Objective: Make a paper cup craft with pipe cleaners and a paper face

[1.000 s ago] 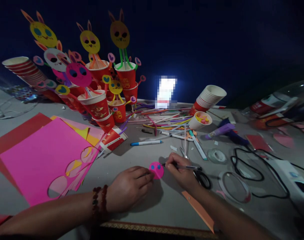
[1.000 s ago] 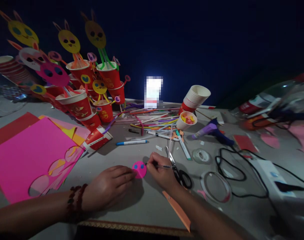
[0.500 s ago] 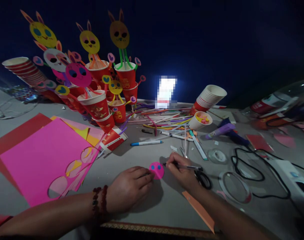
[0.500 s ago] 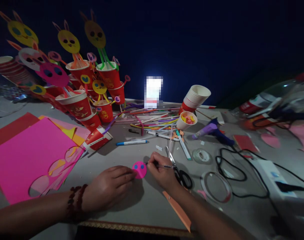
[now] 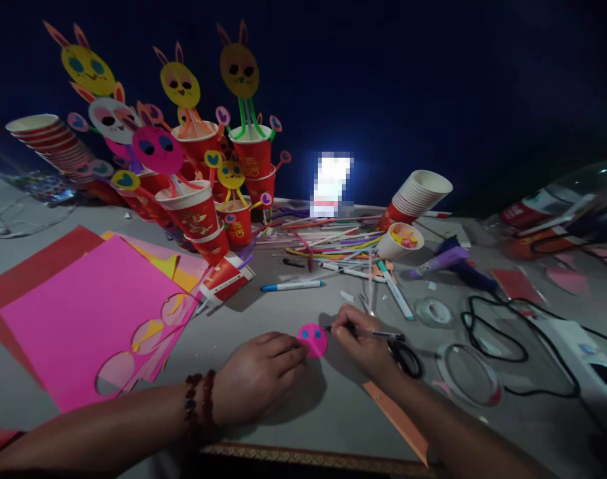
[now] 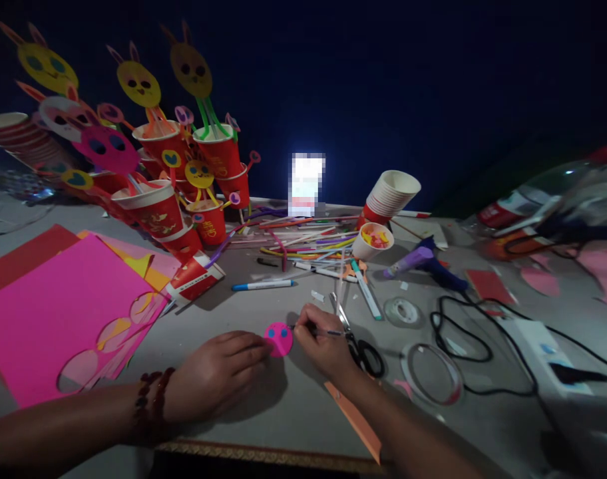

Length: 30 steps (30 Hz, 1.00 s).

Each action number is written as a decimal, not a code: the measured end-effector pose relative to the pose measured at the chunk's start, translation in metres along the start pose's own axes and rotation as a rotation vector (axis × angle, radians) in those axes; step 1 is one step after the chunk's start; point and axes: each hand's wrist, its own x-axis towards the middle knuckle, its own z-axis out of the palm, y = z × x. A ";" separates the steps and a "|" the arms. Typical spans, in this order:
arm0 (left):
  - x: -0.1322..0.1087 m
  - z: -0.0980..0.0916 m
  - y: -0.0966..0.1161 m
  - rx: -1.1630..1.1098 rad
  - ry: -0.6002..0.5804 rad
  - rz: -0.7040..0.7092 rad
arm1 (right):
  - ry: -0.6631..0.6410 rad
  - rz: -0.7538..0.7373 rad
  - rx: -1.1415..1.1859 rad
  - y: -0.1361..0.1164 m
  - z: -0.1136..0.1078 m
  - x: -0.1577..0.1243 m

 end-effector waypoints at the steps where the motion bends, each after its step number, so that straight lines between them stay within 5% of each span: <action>1: 0.000 0.000 0.000 -0.001 0.002 0.000 | 0.000 -0.001 0.007 0.000 0.000 0.000; 21: 0.001 0.000 0.000 0.013 0.012 0.009 | -0.001 0.021 0.022 0.002 -0.001 -0.001; 30: -0.003 0.003 0.001 0.010 -0.023 0.005 | 0.131 0.204 0.317 0.000 -0.001 0.005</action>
